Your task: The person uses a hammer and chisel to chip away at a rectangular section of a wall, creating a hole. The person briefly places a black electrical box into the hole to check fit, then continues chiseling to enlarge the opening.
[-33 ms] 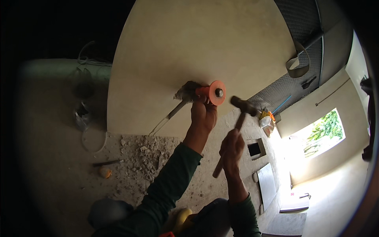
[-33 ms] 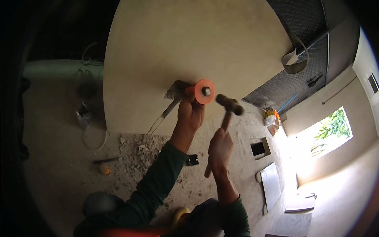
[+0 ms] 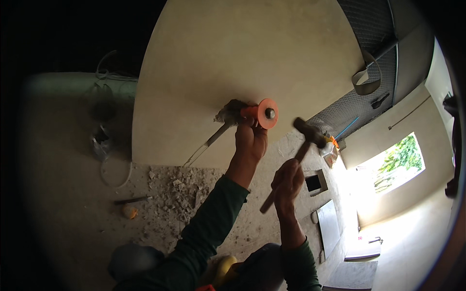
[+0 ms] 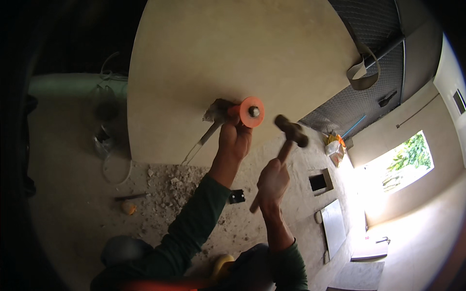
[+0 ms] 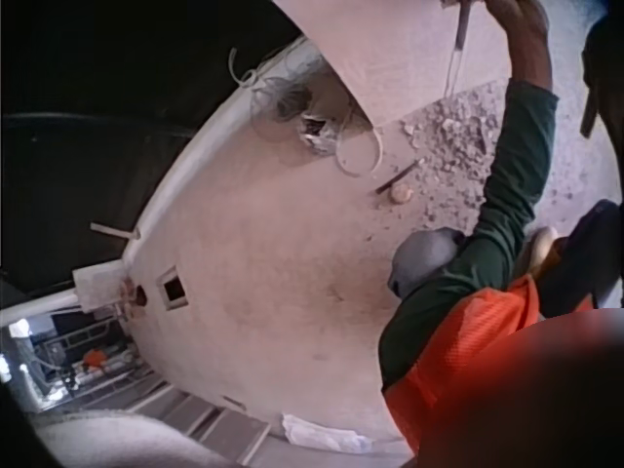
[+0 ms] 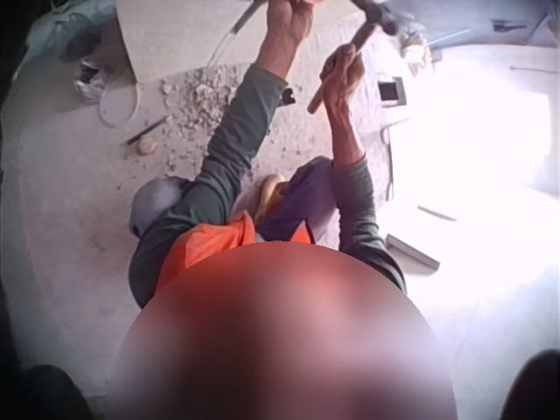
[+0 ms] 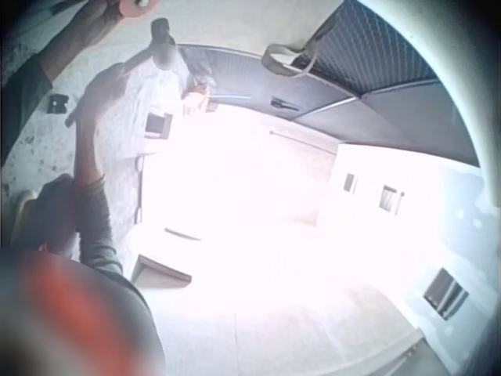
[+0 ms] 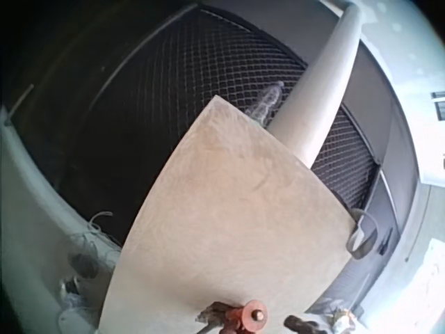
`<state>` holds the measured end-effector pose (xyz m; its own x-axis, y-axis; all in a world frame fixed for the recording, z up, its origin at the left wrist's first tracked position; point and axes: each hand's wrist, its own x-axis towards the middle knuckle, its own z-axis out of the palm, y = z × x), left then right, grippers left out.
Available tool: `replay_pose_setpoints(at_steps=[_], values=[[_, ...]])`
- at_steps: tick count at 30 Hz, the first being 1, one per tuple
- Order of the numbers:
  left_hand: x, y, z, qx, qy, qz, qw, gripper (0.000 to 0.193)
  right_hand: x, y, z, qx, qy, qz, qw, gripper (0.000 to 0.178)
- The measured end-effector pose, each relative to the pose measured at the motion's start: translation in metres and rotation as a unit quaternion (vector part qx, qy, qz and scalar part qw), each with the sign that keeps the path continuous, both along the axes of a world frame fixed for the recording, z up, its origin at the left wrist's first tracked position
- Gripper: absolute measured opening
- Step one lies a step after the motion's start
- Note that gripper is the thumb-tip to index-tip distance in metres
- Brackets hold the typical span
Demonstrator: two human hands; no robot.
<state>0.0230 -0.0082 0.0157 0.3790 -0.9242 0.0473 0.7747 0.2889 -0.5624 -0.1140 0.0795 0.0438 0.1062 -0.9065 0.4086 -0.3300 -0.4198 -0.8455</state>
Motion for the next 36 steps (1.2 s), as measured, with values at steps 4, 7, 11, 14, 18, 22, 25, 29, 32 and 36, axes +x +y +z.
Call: replay_pose_setpoints(at_steps=[4,7,11,14,18,22,25,29,32,36], values=[[-0.003,0.001,-0.001,0.016,-0.043,0.017,0.999,0.015,0.006,0.002,0.01,0.016,0.151,0.062,0.986,0.048],[-0.006,0.01,-0.001,0.047,-0.03,-0.004,0.998,0.015,0.006,0.009,0.014,0.057,0.177,-0.04,0.982,0.059],[-0.011,0.021,0.005,0.004,-0.046,0.014,0.999,0.018,0.003,0.022,0.012,-0.041,0.064,-0.004,0.997,0.048],[-0.008,0.019,0.011,0.003,-0.049,0.013,0.999,0.018,0.002,0.021,0.009,-0.069,0.038,-0.006,0.997,0.048],[0.0,0.012,0.009,0.005,-0.037,0.021,0.999,0.014,0.004,0.012,0.0,-0.078,0.012,-0.019,0.997,0.049],[0.005,0.011,-0.001,-0.003,-0.059,0.008,0.998,0.014,0.001,0.006,-0.006,0.014,0.128,0.006,0.992,0.047],[0.001,0.016,-0.006,-0.01,-0.084,0.012,0.996,0.017,-0.001,0.006,-0.007,0.009,0.036,-0.053,0.998,0.046],[-0.002,0.02,-0.007,0.013,-0.099,0.012,0.995,0.02,-0.002,0.007,-0.006,-0.113,-0.09,0.064,0.988,0.044],[0.001,0.017,-0.005,-0.008,-0.091,0.01,0.996,0.02,-0.002,0.007,-0.006,-0.01,0.138,0.027,0.99,0.042],[0.002,0.014,-0.001,-0.022,-0.073,0.024,0.997,0.019,-0.001,0.005,-0.008,0.006,0.008,0.014,1.0,0.042]])
